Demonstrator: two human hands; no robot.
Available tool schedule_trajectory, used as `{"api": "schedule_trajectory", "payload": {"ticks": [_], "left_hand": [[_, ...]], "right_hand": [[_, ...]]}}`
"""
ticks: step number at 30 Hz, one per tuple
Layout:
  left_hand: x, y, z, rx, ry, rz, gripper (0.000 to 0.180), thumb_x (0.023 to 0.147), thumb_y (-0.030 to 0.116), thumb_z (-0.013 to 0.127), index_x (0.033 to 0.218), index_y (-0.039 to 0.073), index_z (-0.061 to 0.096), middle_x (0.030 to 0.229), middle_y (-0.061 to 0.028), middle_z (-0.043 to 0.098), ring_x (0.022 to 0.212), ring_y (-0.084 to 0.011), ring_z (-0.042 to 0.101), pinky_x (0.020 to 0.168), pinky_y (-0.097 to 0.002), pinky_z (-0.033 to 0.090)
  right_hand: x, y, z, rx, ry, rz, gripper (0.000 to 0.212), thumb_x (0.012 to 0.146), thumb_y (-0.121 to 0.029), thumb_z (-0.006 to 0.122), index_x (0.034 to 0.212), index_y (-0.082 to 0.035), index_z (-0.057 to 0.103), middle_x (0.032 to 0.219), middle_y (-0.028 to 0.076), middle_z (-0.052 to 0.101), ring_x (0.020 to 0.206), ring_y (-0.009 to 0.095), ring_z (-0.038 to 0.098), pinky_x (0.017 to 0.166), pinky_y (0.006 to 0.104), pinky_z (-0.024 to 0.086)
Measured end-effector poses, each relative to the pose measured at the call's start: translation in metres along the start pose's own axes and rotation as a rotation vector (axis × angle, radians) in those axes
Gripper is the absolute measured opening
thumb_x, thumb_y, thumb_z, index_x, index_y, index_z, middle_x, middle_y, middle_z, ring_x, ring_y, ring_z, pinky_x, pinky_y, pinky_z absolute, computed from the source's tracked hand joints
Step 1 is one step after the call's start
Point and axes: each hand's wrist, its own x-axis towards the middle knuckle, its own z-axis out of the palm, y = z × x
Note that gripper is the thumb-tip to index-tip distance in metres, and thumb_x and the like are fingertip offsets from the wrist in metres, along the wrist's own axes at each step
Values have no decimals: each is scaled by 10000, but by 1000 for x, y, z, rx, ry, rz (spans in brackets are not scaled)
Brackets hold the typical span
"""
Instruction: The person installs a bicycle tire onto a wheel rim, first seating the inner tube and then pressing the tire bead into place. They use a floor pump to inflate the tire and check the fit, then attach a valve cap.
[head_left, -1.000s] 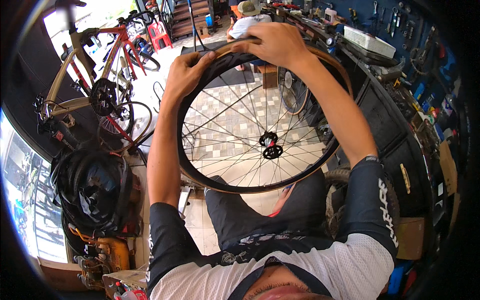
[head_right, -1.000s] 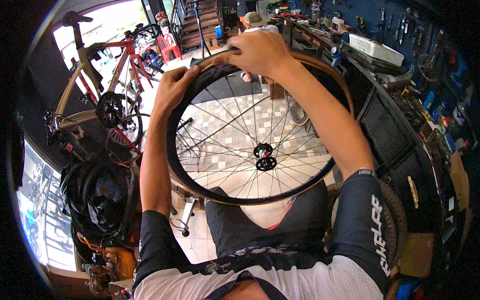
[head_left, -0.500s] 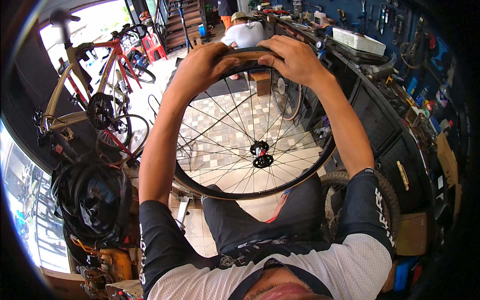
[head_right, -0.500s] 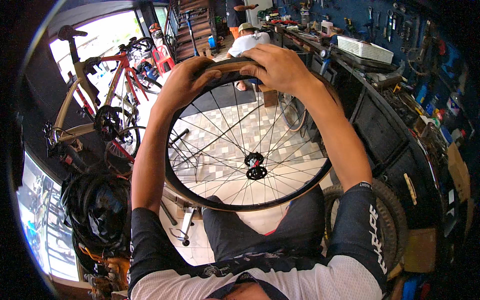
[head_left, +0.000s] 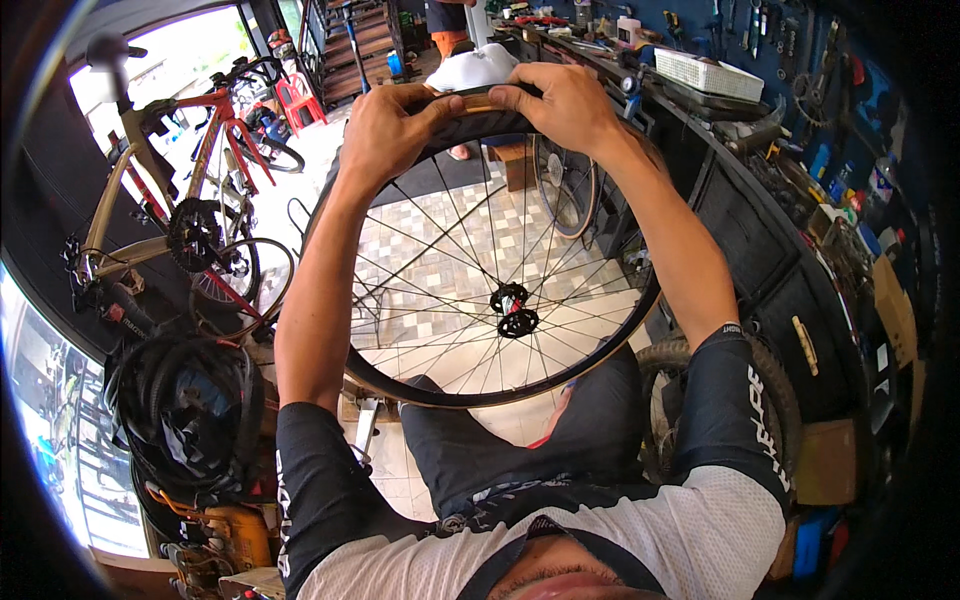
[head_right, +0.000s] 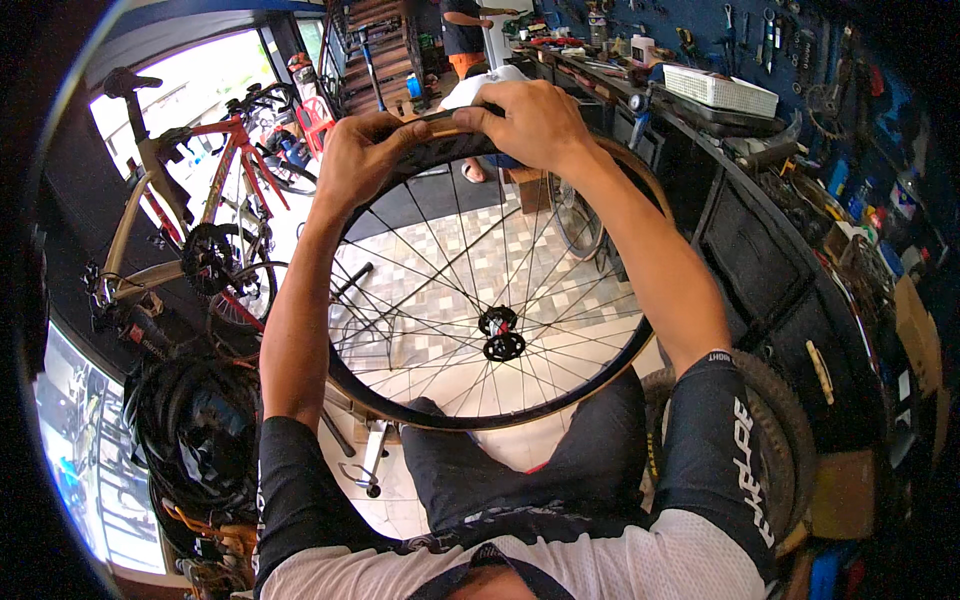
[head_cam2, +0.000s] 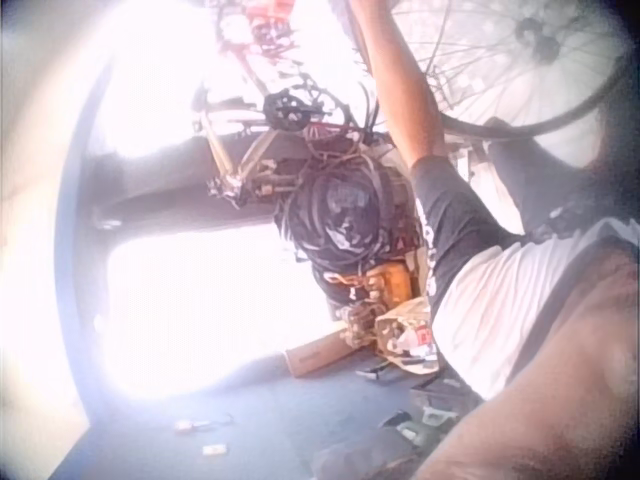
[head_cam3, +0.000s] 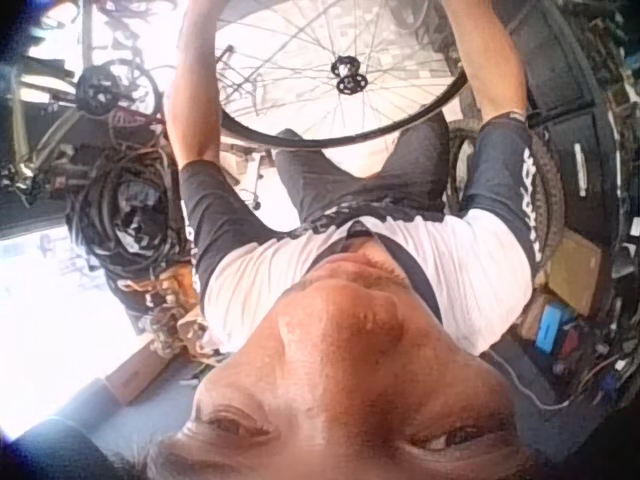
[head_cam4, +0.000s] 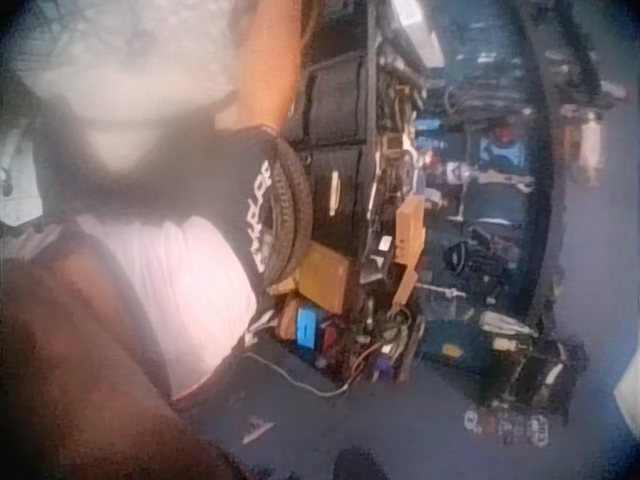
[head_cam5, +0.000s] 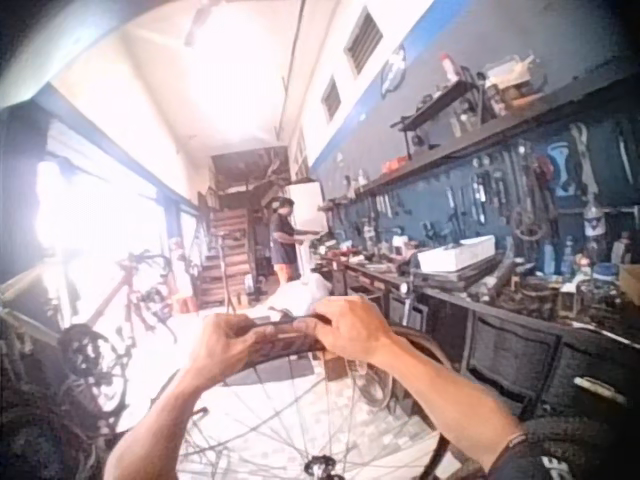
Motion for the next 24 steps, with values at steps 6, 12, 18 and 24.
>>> {"api": "schedule_trajectory", "payload": {"ticks": [6,12,18,24], "left_hand": [[8,-15,0,-71,-51,4,446,936,479,769,1005,42,823,751,-65,721,697,-120,626,662,-323,495],[3,-23,-8,7,-32,4,494,920,501,761,964,10,792,703,-118,691,651,-159,612,633,-364,482],[-1,-41,-13,-22,-51,24,499,952,484,746,917,-13,747,684,-84,628,648,-143,540,618,-354,445],[13,18,28,390,-24,354,489,941,491,742,1148,51,685,1021,-173,699,946,-382,680,831,-479,522]], "right_hand": [[1,11,22,10,152,-161,400,987,-544,648,1025,-161,756,884,117,737,801,375,724,720,486,578],[-25,29,6,-264,291,-58,383,988,-513,667,977,-136,735,910,62,736,836,326,717,660,411,565],[-120,110,-25,292,48,306,419,1021,-451,678,1173,-64,736,958,149,753,917,236,727,828,389,543],[-129,95,-31,302,164,323,341,1009,-331,721,1174,-33,726,986,179,755,897,289,729,791,387,537]]}}
